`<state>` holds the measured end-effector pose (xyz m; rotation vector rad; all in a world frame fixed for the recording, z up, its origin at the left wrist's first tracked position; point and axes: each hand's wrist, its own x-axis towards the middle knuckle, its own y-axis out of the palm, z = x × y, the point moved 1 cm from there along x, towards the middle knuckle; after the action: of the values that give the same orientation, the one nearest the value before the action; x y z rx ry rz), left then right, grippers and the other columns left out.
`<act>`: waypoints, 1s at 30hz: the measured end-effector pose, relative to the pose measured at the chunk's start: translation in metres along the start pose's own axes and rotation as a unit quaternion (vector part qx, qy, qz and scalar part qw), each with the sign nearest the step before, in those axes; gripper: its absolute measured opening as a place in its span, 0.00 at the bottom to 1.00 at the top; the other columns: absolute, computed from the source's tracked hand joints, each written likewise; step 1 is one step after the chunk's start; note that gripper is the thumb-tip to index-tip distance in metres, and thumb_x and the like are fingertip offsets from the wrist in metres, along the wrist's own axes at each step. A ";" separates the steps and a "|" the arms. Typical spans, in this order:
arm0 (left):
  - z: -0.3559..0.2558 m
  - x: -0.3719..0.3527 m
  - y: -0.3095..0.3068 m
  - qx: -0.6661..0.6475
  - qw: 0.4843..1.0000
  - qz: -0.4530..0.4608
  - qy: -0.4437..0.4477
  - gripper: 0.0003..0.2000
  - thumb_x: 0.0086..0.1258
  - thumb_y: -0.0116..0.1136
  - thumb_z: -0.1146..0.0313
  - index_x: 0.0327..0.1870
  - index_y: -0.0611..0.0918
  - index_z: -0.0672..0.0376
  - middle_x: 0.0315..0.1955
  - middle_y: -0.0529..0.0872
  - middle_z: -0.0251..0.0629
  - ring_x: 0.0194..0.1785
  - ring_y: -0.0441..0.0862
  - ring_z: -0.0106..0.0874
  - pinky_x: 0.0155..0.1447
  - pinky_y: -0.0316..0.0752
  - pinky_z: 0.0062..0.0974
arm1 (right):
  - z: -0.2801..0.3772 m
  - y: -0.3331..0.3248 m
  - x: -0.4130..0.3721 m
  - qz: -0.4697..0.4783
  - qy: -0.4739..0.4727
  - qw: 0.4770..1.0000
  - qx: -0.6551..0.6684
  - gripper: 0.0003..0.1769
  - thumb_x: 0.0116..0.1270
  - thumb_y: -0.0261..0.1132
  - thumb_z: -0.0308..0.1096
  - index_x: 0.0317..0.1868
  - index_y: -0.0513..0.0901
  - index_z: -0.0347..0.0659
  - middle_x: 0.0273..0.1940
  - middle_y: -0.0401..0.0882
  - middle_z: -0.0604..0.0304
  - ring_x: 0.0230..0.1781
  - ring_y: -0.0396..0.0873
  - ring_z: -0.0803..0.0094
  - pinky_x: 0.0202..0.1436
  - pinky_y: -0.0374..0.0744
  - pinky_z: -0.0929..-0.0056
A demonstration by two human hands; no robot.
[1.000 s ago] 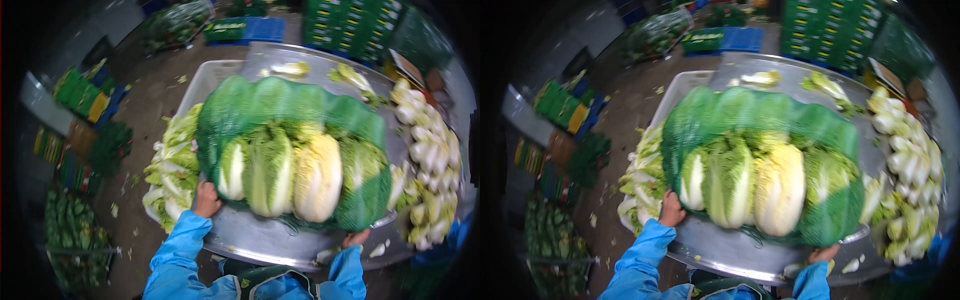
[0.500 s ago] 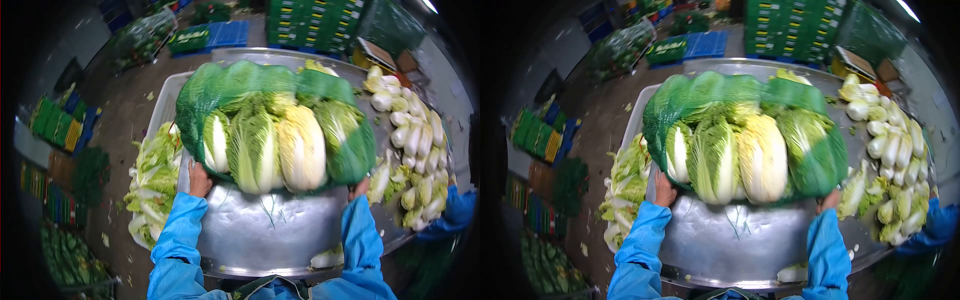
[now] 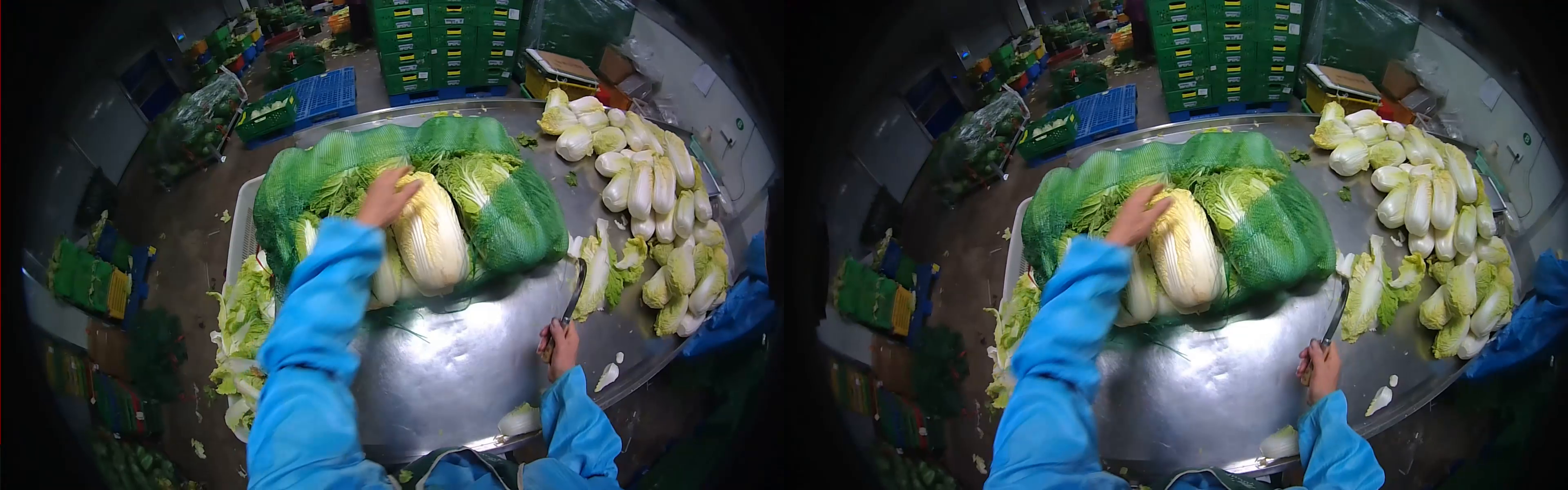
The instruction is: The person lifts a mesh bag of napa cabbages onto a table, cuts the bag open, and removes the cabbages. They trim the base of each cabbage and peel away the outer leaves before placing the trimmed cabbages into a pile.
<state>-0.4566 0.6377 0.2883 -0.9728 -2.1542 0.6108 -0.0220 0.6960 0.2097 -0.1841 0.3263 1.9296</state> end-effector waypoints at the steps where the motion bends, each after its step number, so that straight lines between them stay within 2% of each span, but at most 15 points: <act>1: 0.025 0.019 0.046 0.025 0.998 -0.030 -0.050 0.29 0.63 0.57 0.46 0.56 0.77 0.63 0.55 0.77 0.51 0.57 0.74 0.45 0.62 0.67 0.37 | 0.002 0.000 -0.008 0.010 -0.004 1.000 -0.020 0.11 0.69 0.58 0.41 0.35 0.69 0.43 0.26 0.74 0.61 0.16 0.72 0.77 0.17 0.71 0.78; 3: 0.039 0.035 0.075 0.048 0.992 -0.054 -0.102 0.33 0.60 0.57 0.43 0.57 0.76 0.63 0.56 0.76 0.52 0.58 0.74 0.46 0.63 0.66 0.38 | 0.011 -0.016 -0.022 0.017 0.025 0.998 -0.054 0.10 0.69 0.58 0.39 0.36 0.69 0.43 0.27 0.74 0.60 0.17 0.72 0.78 0.18 0.71 0.79; 6: -0.018 0.022 0.032 0.062 0.982 0.116 -0.139 0.35 0.55 0.60 0.40 0.56 0.77 0.61 0.55 0.78 0.50 0.60 0.72 0.46 0.64 0.66 0.38 | -0.004 -0.064 -0.026 -0.023 -0.025 0.998 -0.046 0.09 0.69 0.58 0.38 0.37 0.69 0.43 0.27 0.74 0.61 0.18 0.72 0.78 0.18 0.70 0.80; 9: -0.048 -0.070 0.007 0.048 0.999 0.016 0.010 0.29 0.52 0.67 0.51 0.54 0.78 0.58 0.48 0.79 0.47 0.54 0.74 0.45 0.58 0.69 0.37 | -0.008 -0.080 -0.034 -0.022 0.018 0.998 -0.056 0.08 0.68 0.58 0.35 0.40 0.69 0.41 0.27 0.74 0.61 0.19 0.70 0.79 0.20 0.70 0.80; 11: -0.078 -0.159 0.003 0.062 0.997 0.047 0.025 0.25 0.52 0.69 0.58 0.50 0.79 0.59 0.42 0.78 0.48 0.48 0.74 0.46 0.53 0.70 0.37 | -0.012 -0.077 -0.040 -0.009 0.065 0.995 -0.079 0.08 0.67 0.59 0.33 0.40 0.69 0.40 0.26 0.73 0.61 0.19 0.70 0.79 0.20 0.69 0.80; 12: -0.092 -0.202 0.003 0.063 0.996 -0.051 0.032 0.22 0.51 0.70 0.62 0.47 0.79 0.60 0.41 0.77 0.47 0.46 0.74 0.46 0.51 0.70 0.38 | -0.014 -0.070 -0.041 0.010 0.071 0.994 -0.081 0.08 0.67 0.59 0.33 0.40 0.70 0.40 0.26 0.73 0.62 0.19 0.70 0.79 0.20 0.69 0.80; 14: -0.098 -0.275 -0.009 -0.007 0.997 -0.005 -0.082 0.19 0.48 0.70 0.68 0.42 0.80 0.61 0.41 0.77 0.47 0.46 0.74 0.45 0.51 0.70 0.37 | -0.023 -0.054 -0.043 0.038 0.085 0.993 -0.075 0.09 0.67 0.61 0.34 0.39 0.71 0.39 0.25 0.73 0.62 0.18 0.70 0.78 0.20 0.69 0.80; 18: -0.107 -0.370 -0.032 -0.089 0.961 0.015 -0.260 0.21 0.46 0.70 0.64 0.43 0.80 0.61 0.47 0.75 0.49 0.53 0.74 0.45 0.57 0.69 0.36 | -0.034 -0.026 -0.047 0.092 0.118 0.983 -0.109 0.11 0.67 0.61 0.37 0.37 0.72 0.39 0.23 0.73 0.62 0.15 0.68 0.80 0.17 0.67 0.79; 19: -0.113 -0.380 -0.032 -0.032 0.968 0.067 -0.240 0.29 0.44 0.72 0.59 0.50 0.78 0.58 0.52 0.73 0.50 0.58 0.71 0.47 0.63 0.64 0.42 | -0.038 -0.021 -0.051 0.119 0.149 0.975 -0.117 0.11 0.67 0.60 0.37 0.37 0.72 0.39 0.23 0.72 0.63 0.15 0.68 0.80 0.17 0.66 0.79; 20: -0.130 -0.372 -0.032 -0.032 0.966 0.076 -0.247 0.29 0.44 0.72 0.59 0.50 0.78 0.58 0.52 0.73 0.50 0.58 0.71 0.47 0.63 0.64 0.42 | -0.042 -0.019 -0.057 0.144 0.179 0.965 -0.123 0.11 0.68 0.60 0.38 0.37 0.72 0.39 0.23 0.72 0.63 0.15 0.68 0.80 0.17 0.66 0.80; 22: -0.169 -0.345 -0.014 0.112 0.955 0.270 -0.055 0.38 0.41 0.74 0.55 0.58 0.73 0.56 0.56 0.71 0.48 0.62 0.66 0.48 0.66 0.58 0.49 | -0.063 -0.021 -0.066 0.153 0.199 0.960 -0.123 0.11 0.68 0.60 0.38 0.38 0.72 0.39 0.23 0.72 0.64 0.16 0.68 0.80 0.17 0.66 0.80; 24: -0.181 -0.354 0.020 0.059 0.910 0.409 -0.036 0.46 0.38 0.75 0.53 0.64 0.68 0.55 0.61 0.68 0.45 0.66 0.62 0.49 0.67 0.52 0.56 | -0.075 -0.029 -0.084 0.157 0.219 0.955 -0.122 0.11 0.68 0.59 0.38 0.39 0.72 0.39 0.24 0.72 0.64 0.17 0.68 0.81 0.18 0.66 0.80; 26: -0.168 -0.365 0.033 0.051 0.924 0.372 -0.067 0.48 0.38 0.76 0.54 0.65 0.66 0.56 0.60 0.70 0.45 0.66 0.64 0.48 0.67 0.58 0.50 | -0.077 -0.038 -0.094 0.201 0.181 0.950 -0.154 0.11 0.68 0.59 0.38 0.41 0.72 0.39 0.25 0.72 0.64 0.18 0.68 0.82 0.20 0.68 0.80; 28: -0.150 -0.370 0.028 -0.006 0.911 0.354 -0.214 0.48 0.38 0.76 0.55 0.65 0.65 0.58 0.57 0.73 0.48 0.62 0.70 0.46 0.64 0.65 0.40 | -0.078 -0.050 -0.104 0.200 0.187 0.950 -0.147 0.13 0.68 0.60 0.38 0.42 0.72 0.37 0.25 0.72 0.63 0.21 0.70 0.81 0.23 0.70 0.79; 30: -0.146 -0.375 0.023 0.017 0.914 0.334 -0.230 0.47 0.39 0.76 0.56 0.64 0.66 0.60 0.54 0.75 0.49 0.58 0.74 0.45 0.60 0.70 0.33 | -0.078 -0.055 -0.112 0.205 0.165 0.936 -0.233 0.14 0.67 0.60 0.39 0.43 0.72 0.36 0.27 0.75 0.56 0.24 0.75 0.70 0.28 0.74 0.71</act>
<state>-0.1560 0.3779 0.2219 -1.7024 -2.1528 1.3076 0.0683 0.5916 0.1596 -0.8154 0.1220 2.3710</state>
